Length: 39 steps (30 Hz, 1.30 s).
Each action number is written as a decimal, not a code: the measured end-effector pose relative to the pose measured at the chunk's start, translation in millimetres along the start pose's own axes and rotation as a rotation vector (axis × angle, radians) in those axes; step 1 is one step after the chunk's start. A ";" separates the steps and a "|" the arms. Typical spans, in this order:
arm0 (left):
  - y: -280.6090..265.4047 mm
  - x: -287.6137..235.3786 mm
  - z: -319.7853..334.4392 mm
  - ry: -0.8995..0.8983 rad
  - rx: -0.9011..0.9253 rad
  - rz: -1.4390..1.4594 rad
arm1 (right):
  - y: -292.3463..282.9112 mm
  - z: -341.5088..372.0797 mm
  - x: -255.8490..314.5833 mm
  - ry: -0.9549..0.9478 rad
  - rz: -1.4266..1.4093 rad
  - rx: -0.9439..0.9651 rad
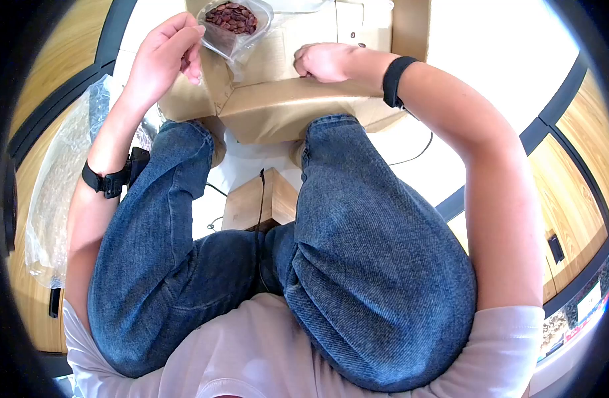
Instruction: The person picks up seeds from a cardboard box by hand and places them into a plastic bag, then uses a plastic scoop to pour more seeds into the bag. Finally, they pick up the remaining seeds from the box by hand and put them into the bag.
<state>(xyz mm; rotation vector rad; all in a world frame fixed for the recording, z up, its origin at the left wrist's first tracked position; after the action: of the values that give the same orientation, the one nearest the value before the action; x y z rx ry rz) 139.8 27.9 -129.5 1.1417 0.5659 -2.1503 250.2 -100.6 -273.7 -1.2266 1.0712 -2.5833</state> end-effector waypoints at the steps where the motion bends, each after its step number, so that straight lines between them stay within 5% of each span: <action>1: 0.2 0.4 -0.2 -0.002 0.001 0.002 | 2.8 3.9 -4.0 0.033 -0.049 0.007; 3: 0.8 0.6 -0.4 -0.002 0.002 0.005 | 4.9 11.7 -11.7 0.067 -0.097 0.015; 5: -0.6 1.7 0.0 -0.007 -0.005 0.013 | -24.1 17.6 -26.5 0.124 -0.411 -0.284; 7: -0.7 0.4 2.3 -0.010 -0.005 0.016 | -51.9 34.6 -45.1 0.273 -0.306 -0.529; 10: -1.3 0.7 2.2 -0.004 -0.003 0.018 | -45.5 39.3 -59.3 0.268 -0.213 -0.517; 16: -6.0 1.9 2.4 -0.007 -0.021 0.032 | -2.3 41.4 -42.7 0.370 -0.286 -0.145; 19: -4.8 -1.7 7.1 -0.045 -0.043 0.087 | 3.2 41.3 -24.8 0.293 -0.285 -0.166; 23: -4.1 2.5 7.3 -0.084 -0.041 0.164 | 15.9 35.6 -36.5 0.468 -0.350 0.027; 29: -4.3 6.1 4.9 -0.093 -0.029 0.181 | 15.2 29.1 -22.2 0.471 -0.357 -0.039; 37: -5.0 4.6 0.9 -0.050 -0.019 0.089 | 34.9 24.7 -30.3 0.444 -0.322 0.118; 39: -6.3 5.5 -0.9 -0.021 -0.017 0.019 | 64.0 6.4 -56.0 0.234 -0.397 -0.044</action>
<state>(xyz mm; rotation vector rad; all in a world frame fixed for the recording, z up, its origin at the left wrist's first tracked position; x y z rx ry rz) 133.5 31.1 -134.2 1.1101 0.5607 -2.1345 279.2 -132.3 -347.4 -1.2849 1.0123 -3.0822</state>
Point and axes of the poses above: each hand's wrist, its own z-axis away from the middle knuckle, its own y-axis out of the palm, x = y × z, the point moved 10 cm from there along -z, towards the middle knuckle, and after that the axes turned 5 degrees about -x, right-handed, at the moved point
